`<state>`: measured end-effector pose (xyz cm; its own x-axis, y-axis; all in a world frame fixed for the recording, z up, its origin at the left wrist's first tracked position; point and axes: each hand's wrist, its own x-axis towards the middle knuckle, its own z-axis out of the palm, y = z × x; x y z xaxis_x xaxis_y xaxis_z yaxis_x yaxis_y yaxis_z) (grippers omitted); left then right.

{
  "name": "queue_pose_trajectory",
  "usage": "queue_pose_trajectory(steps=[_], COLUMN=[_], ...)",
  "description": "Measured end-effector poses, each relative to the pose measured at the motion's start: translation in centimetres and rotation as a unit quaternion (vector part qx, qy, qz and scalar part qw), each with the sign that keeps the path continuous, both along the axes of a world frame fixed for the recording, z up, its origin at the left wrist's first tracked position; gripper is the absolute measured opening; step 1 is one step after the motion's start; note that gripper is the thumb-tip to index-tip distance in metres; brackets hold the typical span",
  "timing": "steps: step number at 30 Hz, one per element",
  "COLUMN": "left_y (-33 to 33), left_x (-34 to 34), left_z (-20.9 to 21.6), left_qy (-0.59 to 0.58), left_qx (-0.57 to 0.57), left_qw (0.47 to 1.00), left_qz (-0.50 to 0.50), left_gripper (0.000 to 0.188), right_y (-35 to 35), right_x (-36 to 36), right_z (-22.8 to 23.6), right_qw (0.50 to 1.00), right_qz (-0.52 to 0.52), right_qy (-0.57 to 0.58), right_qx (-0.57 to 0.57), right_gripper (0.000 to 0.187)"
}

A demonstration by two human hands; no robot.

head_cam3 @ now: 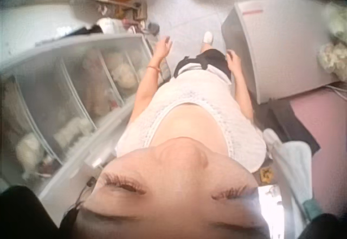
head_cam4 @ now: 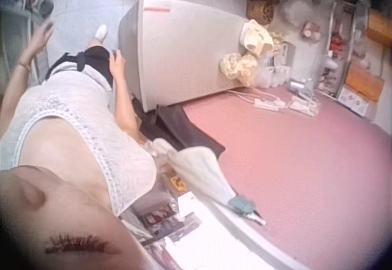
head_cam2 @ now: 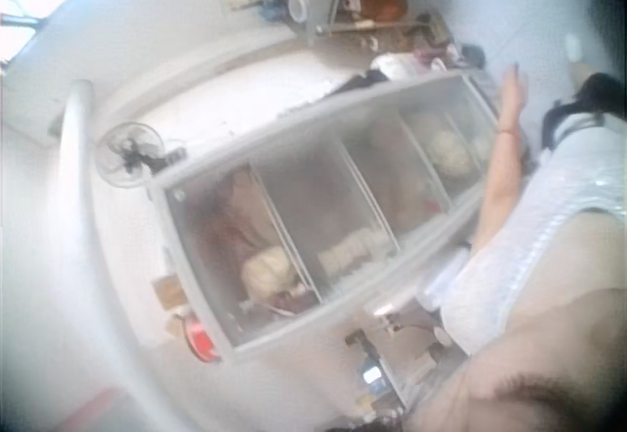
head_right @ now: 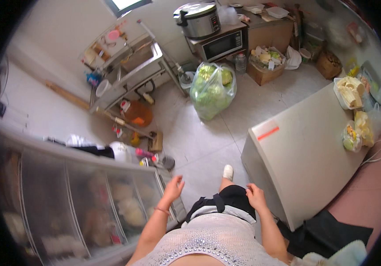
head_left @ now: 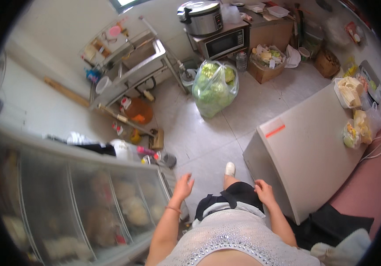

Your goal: The person assembles food items into small bowls on a kitchen counter. They pick up noodles, crab sticks, lotus root slices, and other ingredients from containers and place them into bowls one by one. The person moves between the ingredient station and the cooking area, handling items with their hands.

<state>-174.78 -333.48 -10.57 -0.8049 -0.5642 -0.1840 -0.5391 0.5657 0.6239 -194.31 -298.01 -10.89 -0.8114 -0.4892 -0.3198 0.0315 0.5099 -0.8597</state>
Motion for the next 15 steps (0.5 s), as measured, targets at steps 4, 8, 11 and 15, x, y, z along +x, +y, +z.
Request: queue_pose_trajectory(steps=[4,8,11,15], left_y=[-6.7,-9.0,-12.8,-22.0], left_x=[6.8,6.9,1.3,-9.3], left_z=[-9.4,-9.8,-9.2,-11.6], left_qy=[-0.241,-0.36,-0.407,-0.416], left_qx=[0.124,0.269,0.271,0.2], left_qw=[0.962,0.873,0.853,0.886], left_qz=[0.043,0.189,0.184,0.043], left_gripper=[0.045,0.044,0.04,0.034], right_y=[-11.9,-20.2,-24.4,-26.6], right_x=[-12.8,-24.2,-30.7,-36.9], right_z=[6.2,11.6,12.2,9.9], right_qw=[0.978,0.979,0.975,0.976], right_qz=[0.099,0.083,0.073,0.039], right_qy=[0.184,0.183,0.2,0.215], right_qx=[-0.017,-0.044,-0.065,-0.005], right_gripper=[0.024,0.025,0.026,0.026])
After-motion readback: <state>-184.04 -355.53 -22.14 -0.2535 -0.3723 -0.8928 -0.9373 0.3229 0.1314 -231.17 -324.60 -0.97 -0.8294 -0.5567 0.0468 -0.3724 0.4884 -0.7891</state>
